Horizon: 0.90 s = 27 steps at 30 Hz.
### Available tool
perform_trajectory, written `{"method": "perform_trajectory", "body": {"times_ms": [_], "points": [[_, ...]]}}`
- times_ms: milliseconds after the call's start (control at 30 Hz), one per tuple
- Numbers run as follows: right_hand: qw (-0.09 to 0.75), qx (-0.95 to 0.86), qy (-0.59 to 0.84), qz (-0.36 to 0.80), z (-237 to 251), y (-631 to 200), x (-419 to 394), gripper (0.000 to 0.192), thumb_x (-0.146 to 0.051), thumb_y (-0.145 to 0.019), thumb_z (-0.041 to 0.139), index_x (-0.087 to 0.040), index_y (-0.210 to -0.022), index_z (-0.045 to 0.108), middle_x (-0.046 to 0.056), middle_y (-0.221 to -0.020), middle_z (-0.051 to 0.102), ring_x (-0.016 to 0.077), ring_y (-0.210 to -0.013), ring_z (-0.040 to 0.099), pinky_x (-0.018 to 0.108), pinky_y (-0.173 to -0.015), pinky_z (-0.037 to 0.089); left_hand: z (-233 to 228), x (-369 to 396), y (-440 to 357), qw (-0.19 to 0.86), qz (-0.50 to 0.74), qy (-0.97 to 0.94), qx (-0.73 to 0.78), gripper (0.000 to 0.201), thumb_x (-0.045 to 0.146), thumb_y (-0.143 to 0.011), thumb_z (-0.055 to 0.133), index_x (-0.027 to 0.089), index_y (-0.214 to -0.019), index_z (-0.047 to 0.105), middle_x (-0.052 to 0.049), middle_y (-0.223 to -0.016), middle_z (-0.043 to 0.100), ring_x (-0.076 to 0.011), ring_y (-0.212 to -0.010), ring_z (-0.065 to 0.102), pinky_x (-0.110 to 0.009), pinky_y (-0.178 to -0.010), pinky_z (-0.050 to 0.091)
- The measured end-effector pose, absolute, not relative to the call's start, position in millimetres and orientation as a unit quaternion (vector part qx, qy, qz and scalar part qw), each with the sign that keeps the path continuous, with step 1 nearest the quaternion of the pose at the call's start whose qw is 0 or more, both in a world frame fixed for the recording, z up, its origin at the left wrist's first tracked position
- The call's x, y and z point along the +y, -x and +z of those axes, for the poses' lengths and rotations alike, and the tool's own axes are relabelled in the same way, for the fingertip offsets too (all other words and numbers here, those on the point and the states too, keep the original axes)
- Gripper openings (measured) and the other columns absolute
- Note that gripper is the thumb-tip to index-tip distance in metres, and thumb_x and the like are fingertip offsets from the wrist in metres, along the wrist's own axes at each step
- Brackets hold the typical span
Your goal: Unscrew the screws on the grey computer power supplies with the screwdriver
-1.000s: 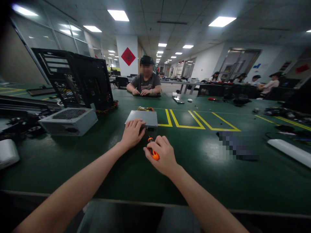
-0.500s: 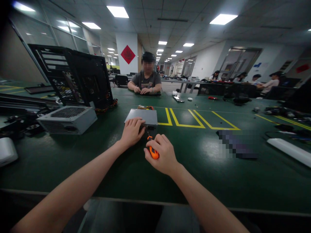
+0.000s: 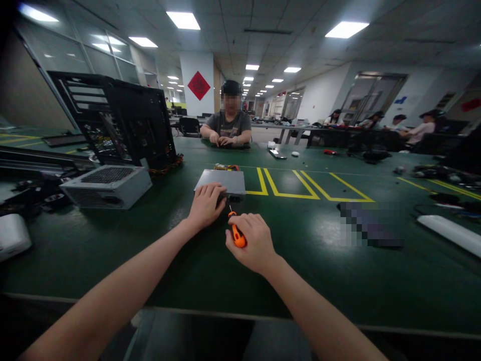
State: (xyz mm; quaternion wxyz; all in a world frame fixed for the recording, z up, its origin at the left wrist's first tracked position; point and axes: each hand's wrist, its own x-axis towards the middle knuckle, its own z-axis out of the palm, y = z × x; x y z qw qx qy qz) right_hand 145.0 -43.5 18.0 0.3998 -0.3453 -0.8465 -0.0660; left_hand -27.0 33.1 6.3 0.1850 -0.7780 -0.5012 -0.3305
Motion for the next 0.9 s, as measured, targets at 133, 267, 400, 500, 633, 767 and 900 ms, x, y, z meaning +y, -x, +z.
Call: {"method": "perform_trajectory", "body": {"times_ms": [133,267,400,500,633,767,900], "points": [[0.374,-0.858,0.341,-0.094,19.5,-142.1,-45.5,0.013,-0.030,-0.080,0.051,-0.019,-0.086,0.056,0.003,-0.074,0.051,0.0161,-0.069,0.046,0.031,-0.064,0.036,5.3,33.6,27.2,0.187,-0.334,0.777,-0.500,0.027,0.029,-0.086,0.043,0.020,-0.111,0.051,-0.009,-0.117,0.053,-0.0240,-0.113,0.045,-0.039,-0.096,0.031],[0.345,-0.867,0.338,-0.124,19.7,-140.2,-47.2,0.020,-0.036,-0.080,0.051,-0.019,-0.084,0.059,0.004,-0.074,0.047,0.0163,-0.069,0.042,0.030,-0.062,0.036,4.7,34.3,27.4,0.188,-0.336,0.777,-0.498,0.027,0.028,-0.086,0.044,0.020,-0.110,0.051,-0.009,-0.118,0.053,-0.0241,-0.113,0.044,-0.039,-0.096,0.031],[0.345,-0.866,0.336,-0.134,17.3,-139.2,-47.2,0.019,-0.034,-0.081,0.050,-0.018,-0.089,0.058,0.005,-0.078,0.046,0.0157,-0.069,0.042,0.029,-0.060,0.038,5.7,33.8,27.3,0.189,-0.334,0.777,-0.500,0.027,0.028,-0.085,0.045,0.020,-0.110,0.051,-0.009,-0.118,0.053,-0.0243,-0.113,0.045,-0.039,-0.096,0.032],[0.375,-0.858,0.322,-0.142,14.0,-139.6,-46.0,0.021,-0.028,-0.081,0.051,-0.017,-0.098,0.055,0.007,-0.083,0.049,0.0169,-0.074,0.046,0.030,-0.063,0.042,6.9,32.4,27.1,0.190,-0.332,0.777,-0.500,0.027,0.027,-0.086,0.044,0.020,-0.110,0.051,-0.009,-0.118,0.053,-0.0243,-0.113,0.045,-0.039,-0.096,0.032],[0.402,-0.851,0.287,-0.176,10.7,-140.5,-44.8,0.024,-0.022,-0.080,0.054,-0.017,-0.103,0.050,0.009,-0.090,0.053,0.0187,-0.082,0.051,0.031,-0.068,0.046,7.4,31.6,27.4,0.187,-0.333,0.778,-0.499,0.027,0.027,-0.086,0.044,0.020,-0.110,0.051,-0.009,-0.117,0.053,-0.0242,-0.113,0.045,-0.039,-0.096,0.032],[0.406,-0.856,0.246,-0.205,9.6,-140.0,-45.0,0.030,-0.014,-0.080,0.052,-0.020,-0.108,0.048,0.010,-0.101,0.056,0.0188,-0.089,0.053,0.033,-0.073,0.047,6.8,32.9,27.8,0.192,-0.332,0.779,-0.497,0.027,0.028,-0.085,0.045,0.019,-0.110,0.051,-0.009,-0.118,0.053,-0.0244,-0.112,0.045,-0.039,-0.095,0.032],[0.398,-0.858,0.235,-0.224,9.4,-138.9,-45.7,0.025,-0.012,-0.077,0.052,-0.020,-0.101,0.052,0.010,-0.105,0.057,0.0199,-0.091,0.053,0.035,-0.076,0.047,5.7,34.2,27.7,0.199,-0.331,0.778,-0.497,0.027,0.028,-0.085,0.045,0.019,-0.110,0.052,-0.009,-0.117,0.053,-0.0247,-0.111,0.045,-0.039,-0.095,0.032]]}}
